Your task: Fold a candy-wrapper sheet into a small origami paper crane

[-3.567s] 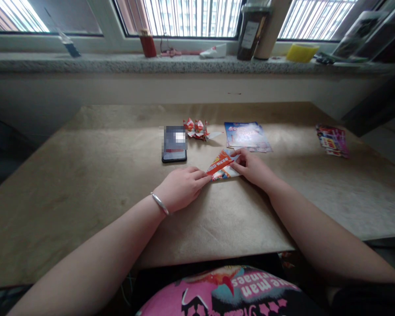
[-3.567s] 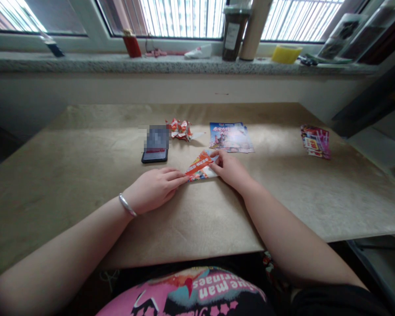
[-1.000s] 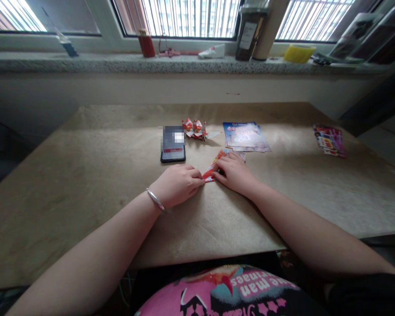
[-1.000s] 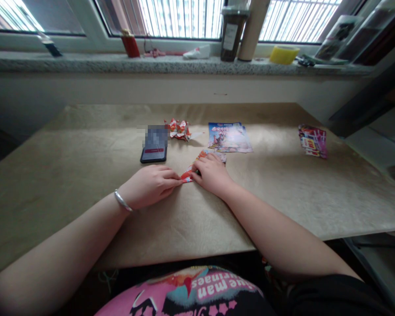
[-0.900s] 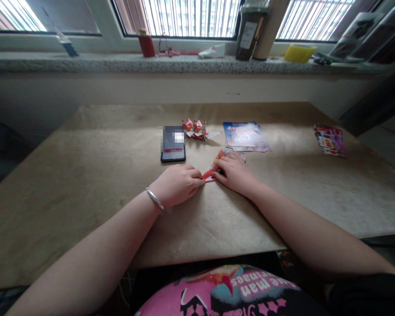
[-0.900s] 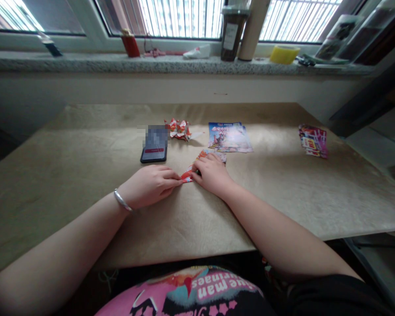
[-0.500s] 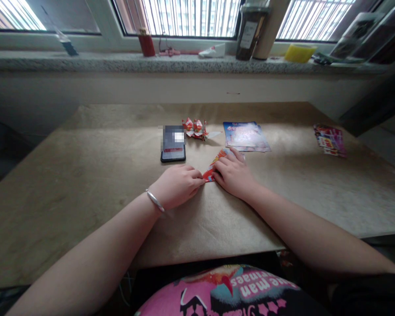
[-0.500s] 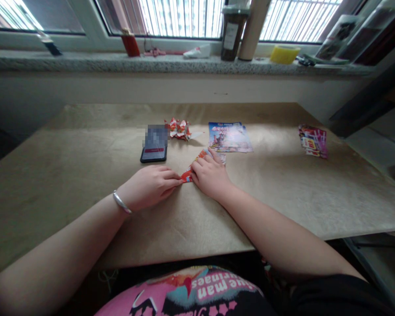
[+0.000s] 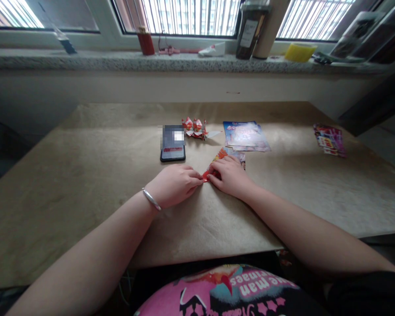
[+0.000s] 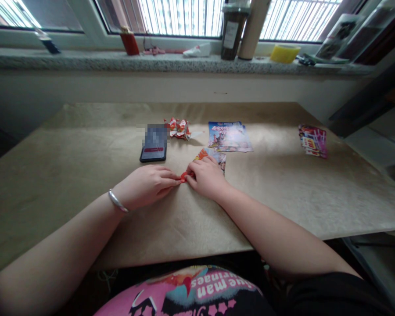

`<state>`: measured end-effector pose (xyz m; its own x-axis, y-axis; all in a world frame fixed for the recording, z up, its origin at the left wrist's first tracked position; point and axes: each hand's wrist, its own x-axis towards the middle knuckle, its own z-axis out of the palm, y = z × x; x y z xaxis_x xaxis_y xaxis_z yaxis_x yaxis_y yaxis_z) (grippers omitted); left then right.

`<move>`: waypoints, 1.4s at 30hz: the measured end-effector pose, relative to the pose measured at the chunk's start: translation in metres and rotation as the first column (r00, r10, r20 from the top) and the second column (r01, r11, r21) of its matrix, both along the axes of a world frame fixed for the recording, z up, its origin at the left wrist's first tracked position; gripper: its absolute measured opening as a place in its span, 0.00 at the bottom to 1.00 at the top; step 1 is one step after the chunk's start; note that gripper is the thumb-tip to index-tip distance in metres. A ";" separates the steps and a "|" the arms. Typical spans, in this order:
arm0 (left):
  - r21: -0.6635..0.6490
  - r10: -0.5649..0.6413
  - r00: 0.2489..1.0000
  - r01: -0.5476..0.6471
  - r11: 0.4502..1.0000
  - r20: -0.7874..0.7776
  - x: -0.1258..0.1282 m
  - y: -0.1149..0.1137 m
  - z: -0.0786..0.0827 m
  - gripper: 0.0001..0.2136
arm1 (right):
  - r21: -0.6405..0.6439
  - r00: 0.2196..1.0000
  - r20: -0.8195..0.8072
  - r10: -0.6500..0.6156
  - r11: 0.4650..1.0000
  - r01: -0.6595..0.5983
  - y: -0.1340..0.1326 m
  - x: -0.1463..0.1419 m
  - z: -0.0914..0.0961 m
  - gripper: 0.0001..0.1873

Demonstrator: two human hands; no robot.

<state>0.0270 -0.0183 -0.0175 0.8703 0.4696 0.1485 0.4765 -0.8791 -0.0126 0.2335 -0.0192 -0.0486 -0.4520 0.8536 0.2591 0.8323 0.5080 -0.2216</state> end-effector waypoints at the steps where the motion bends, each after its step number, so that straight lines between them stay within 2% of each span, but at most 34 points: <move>1: 0.000 0.001 1.000 -0.001 1.000 0.001 0.000 0.000 -0.001 0.12 | 0.000 1.000 -0.006 -0.001 1.000 0.001 0.000 0.000 0.000 0.08; 13: 0.024 0.024 0.999 -0.022 0.999 -0.044 0.003 -0.004 0.006 0.11 | -0.032 1.000 -0.023 -0.019 0.999 0.018 0.002 0.000 0.003 0.08; 21: -0.021 0.026 0.995 -0.028 0.999 -0.099 0.000 -0.007 0.012 0.10 | -0.009 1.000 -0.017 -0.012 1.000 0.011 0.001 0.001 0.002 0.09; 31: -0.143 0.066 0.998 -0.069 0.987 -0.025 -0.010 0.001 0.009 0.10 | -0.013 0.999 -0.046 0.010 1.000 -0.011 0.001 0.003 0.001 0.09; 34: -0.130 0.069 0.998 -0.068 0.989 0.006 -0.009 0.003 0.008 0.09 | -0.010 0.998 -0.056 0.020 1.000 -0.021 0.001 0.003 0.000 0.08; 37: -0.103 0.024 0.999 -0.020 0.994 0.030 -0.005 0.003 0.005 0.10 | -0.010 0.998 -0.065 0.021 1.000 -0.021 0.002 0.003 -0.001 0.09; 42: -0.013 -0.007 1.000 0.007 1.000 -0.007 0.002 0.001 -0.001 0.11 | -0.010 0.999 -0.053 0.007 1.000 -0.008 0.002 0.003 -0.001 0.09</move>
